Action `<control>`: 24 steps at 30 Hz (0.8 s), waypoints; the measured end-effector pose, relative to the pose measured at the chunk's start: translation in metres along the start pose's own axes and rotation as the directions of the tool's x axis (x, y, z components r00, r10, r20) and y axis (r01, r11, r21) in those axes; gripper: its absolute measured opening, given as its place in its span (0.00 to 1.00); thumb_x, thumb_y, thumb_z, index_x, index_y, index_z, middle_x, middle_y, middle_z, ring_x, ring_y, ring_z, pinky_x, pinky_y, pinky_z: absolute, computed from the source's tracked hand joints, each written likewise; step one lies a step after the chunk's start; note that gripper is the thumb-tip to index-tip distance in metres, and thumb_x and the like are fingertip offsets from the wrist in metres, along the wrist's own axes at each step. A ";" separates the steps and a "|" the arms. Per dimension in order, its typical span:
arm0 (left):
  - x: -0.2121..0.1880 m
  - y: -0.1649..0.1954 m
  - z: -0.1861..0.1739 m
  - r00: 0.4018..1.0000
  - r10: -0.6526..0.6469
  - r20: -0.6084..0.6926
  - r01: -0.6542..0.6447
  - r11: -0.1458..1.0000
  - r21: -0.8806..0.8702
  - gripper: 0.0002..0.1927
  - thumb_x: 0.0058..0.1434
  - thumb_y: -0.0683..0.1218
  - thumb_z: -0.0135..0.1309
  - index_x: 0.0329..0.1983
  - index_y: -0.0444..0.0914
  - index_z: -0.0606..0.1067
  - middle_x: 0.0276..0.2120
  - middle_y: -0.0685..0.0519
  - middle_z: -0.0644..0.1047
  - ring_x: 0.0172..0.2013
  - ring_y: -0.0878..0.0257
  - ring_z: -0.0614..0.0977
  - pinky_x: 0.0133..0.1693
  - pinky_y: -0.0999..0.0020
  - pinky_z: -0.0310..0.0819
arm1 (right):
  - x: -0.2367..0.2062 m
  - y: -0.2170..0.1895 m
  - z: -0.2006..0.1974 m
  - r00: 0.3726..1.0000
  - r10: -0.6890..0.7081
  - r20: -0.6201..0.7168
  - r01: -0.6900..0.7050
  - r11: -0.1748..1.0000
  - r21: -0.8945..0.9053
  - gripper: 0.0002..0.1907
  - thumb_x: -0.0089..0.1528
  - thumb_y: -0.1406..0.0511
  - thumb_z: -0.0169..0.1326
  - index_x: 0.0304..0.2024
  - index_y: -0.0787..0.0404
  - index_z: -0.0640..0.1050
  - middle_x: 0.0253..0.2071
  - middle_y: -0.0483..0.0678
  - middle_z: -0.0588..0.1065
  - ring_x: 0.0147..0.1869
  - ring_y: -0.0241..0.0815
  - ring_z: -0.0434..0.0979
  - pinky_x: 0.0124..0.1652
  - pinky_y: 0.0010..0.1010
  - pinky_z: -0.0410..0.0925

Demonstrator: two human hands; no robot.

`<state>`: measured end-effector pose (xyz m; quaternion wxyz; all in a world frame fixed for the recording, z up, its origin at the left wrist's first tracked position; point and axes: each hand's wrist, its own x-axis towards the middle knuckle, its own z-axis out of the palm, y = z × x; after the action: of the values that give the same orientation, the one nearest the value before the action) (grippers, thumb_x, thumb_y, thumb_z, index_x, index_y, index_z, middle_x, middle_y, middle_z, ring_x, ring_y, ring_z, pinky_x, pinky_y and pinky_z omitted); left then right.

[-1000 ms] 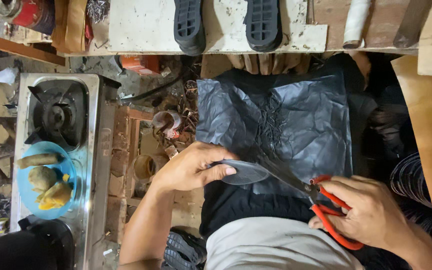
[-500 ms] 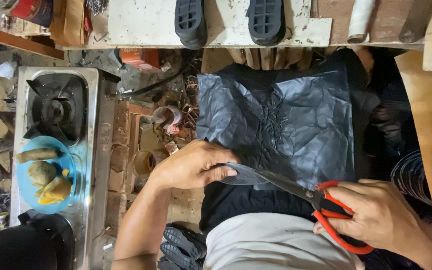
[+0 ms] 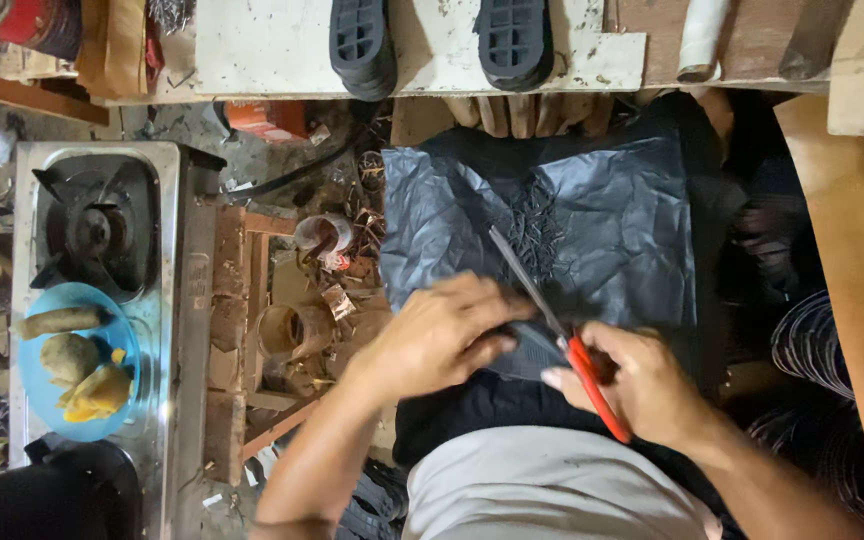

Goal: The person sits at a cluttered workbench and uses red-handled scissors to trim the edges of black rubber shoe soles, rotating each sole to cut around its perimeter. Finished soles are placed on the bench above the work area and another sole is picked up to continue trimming.

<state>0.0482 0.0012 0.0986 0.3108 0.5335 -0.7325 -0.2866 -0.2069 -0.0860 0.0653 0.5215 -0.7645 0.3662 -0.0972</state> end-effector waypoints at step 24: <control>-0.048 -0.052 0.085 0.721 -0.600 -0.346 -0.325 0.147 -0.934 0.18 0.69 0.36 0.51 0.61 0.33 0.67 0.49 0.43 0.79 0.45 0.53 0.84 0.46 0.55 0.82 | -0.015 -0.001 -0.010 0.991 -0.136 -0.015 0.122 0.932 -0.340 0.33 0.40 0.51 0.74 0.43 0.60 0.80 0.26 0.45 0.75 0.25 0.43 0.73 0.29 0.35 0.68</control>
<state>0.0262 0.0409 -0.0023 0.7846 0.3338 -0.1372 -0.5042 -0.2228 -0.0831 0.0738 0.3677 -0.8631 0.3365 -0.0815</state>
